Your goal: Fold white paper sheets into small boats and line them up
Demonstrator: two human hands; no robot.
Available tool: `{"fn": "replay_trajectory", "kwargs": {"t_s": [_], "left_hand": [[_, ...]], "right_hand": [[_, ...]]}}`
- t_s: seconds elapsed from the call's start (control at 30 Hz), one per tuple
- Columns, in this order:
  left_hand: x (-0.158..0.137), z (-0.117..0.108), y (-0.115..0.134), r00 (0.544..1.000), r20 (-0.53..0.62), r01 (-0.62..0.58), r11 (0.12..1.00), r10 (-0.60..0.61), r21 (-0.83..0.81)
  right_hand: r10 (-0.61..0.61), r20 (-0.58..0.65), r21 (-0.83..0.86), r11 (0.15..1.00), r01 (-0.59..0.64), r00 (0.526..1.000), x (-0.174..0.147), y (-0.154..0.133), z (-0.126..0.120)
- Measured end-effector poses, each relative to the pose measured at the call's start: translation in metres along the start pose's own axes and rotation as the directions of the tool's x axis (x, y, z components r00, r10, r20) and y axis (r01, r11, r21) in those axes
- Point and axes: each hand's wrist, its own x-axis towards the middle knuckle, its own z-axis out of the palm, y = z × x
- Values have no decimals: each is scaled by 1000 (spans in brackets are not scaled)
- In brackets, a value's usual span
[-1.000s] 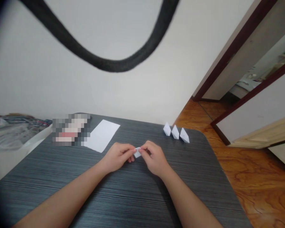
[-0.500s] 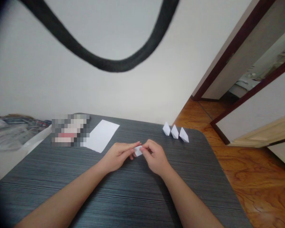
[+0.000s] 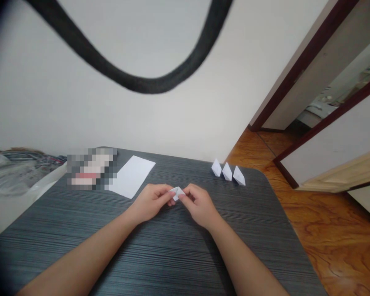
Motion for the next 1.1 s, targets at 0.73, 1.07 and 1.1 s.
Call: {"fn": "replay_trajectory", "kwargs": {"t_s": [0.73,1.07,1.1], "left_hand": [[-1,3,-5,992,87,101,991,-94,-86],[0,5,-10,998,16,69,996,-68,-56],[0,5,-10,998,15,64,995,-63,-72]], "right_hand": [[120,15,37,992,-120,993,2,0,1],[120,90,21,992,-122,989,1,-3,-2],[115,96,20,993,-117,989,1,-3,-2]]}}
